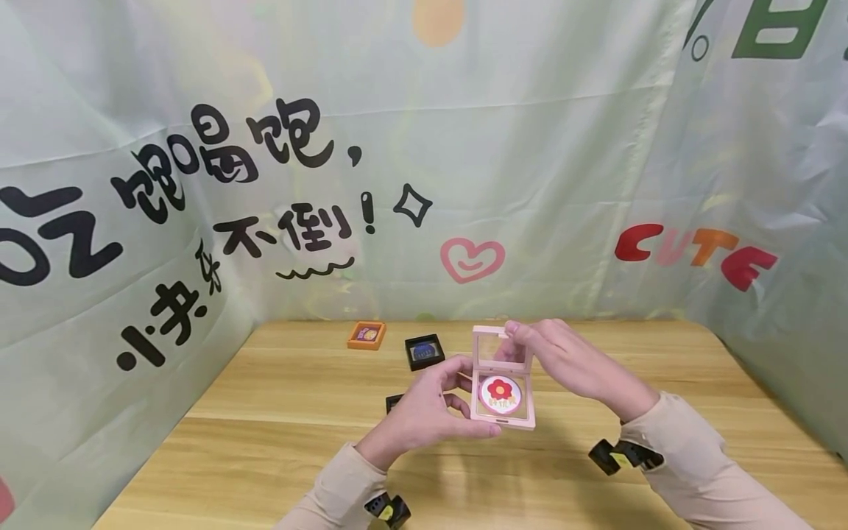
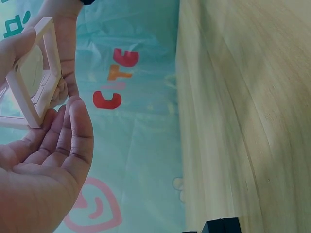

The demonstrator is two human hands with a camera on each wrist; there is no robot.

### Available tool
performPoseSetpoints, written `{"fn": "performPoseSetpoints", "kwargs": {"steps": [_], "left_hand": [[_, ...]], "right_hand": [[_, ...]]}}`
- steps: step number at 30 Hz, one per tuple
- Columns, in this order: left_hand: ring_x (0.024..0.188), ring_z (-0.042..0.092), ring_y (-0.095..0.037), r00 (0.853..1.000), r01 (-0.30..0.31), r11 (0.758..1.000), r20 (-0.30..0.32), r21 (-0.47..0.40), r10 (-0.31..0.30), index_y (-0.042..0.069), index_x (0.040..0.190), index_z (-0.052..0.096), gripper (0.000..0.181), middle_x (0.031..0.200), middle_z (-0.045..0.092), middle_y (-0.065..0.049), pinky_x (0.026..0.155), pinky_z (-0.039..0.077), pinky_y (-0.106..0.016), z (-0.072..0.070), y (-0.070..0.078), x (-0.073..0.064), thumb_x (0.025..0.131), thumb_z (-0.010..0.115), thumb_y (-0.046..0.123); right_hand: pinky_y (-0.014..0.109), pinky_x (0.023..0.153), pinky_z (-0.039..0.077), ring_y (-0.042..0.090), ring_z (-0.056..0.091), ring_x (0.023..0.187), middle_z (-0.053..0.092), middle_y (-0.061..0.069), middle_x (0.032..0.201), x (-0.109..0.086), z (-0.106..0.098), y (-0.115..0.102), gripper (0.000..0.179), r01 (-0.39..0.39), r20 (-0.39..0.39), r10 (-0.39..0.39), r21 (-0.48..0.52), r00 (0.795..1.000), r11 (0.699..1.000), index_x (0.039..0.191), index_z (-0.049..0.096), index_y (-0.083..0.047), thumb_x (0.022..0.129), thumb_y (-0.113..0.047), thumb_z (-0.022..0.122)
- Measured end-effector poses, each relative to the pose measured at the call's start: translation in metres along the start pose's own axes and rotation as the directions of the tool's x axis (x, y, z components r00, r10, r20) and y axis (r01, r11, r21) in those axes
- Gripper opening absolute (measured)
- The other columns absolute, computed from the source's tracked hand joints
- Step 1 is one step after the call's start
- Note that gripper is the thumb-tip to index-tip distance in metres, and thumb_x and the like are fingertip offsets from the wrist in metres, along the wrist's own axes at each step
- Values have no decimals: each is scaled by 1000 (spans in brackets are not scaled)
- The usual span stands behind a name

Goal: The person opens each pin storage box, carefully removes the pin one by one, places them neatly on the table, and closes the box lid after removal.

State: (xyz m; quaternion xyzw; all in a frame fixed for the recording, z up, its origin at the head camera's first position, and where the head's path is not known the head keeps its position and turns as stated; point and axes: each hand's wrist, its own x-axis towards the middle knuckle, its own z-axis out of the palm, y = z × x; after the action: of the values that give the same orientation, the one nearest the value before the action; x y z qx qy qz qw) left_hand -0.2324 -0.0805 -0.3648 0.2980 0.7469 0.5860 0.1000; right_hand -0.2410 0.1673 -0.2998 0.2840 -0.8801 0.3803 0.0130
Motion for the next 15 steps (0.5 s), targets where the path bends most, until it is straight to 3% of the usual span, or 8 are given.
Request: {"fn": "performPoseSetpoints", "kwargs": {"steps": [7,15], "left_hand": [[105,69,-12,1000,6,1000,5,2,-6,14,133,66,63,118,71,3,85,65,-35,0,-1,0,78,96,13],[104,69,-12,1000,-1,1000,4,-6,1,15,131,67,61,116,72,3,82,64,-29,0,0,0,77,96,14]], "right_hand": [[40,96,51,10,72,92,78,-12,85,1,1,2,60,8,-3,-8,-3,1000,1000,91,81,-24,118,-39,30],[39,95,51,12,72,93,78,-10,87,2,0,5,62,-10,2,10,17,1000,1000,91,82,-24,118,-41,29]]}}
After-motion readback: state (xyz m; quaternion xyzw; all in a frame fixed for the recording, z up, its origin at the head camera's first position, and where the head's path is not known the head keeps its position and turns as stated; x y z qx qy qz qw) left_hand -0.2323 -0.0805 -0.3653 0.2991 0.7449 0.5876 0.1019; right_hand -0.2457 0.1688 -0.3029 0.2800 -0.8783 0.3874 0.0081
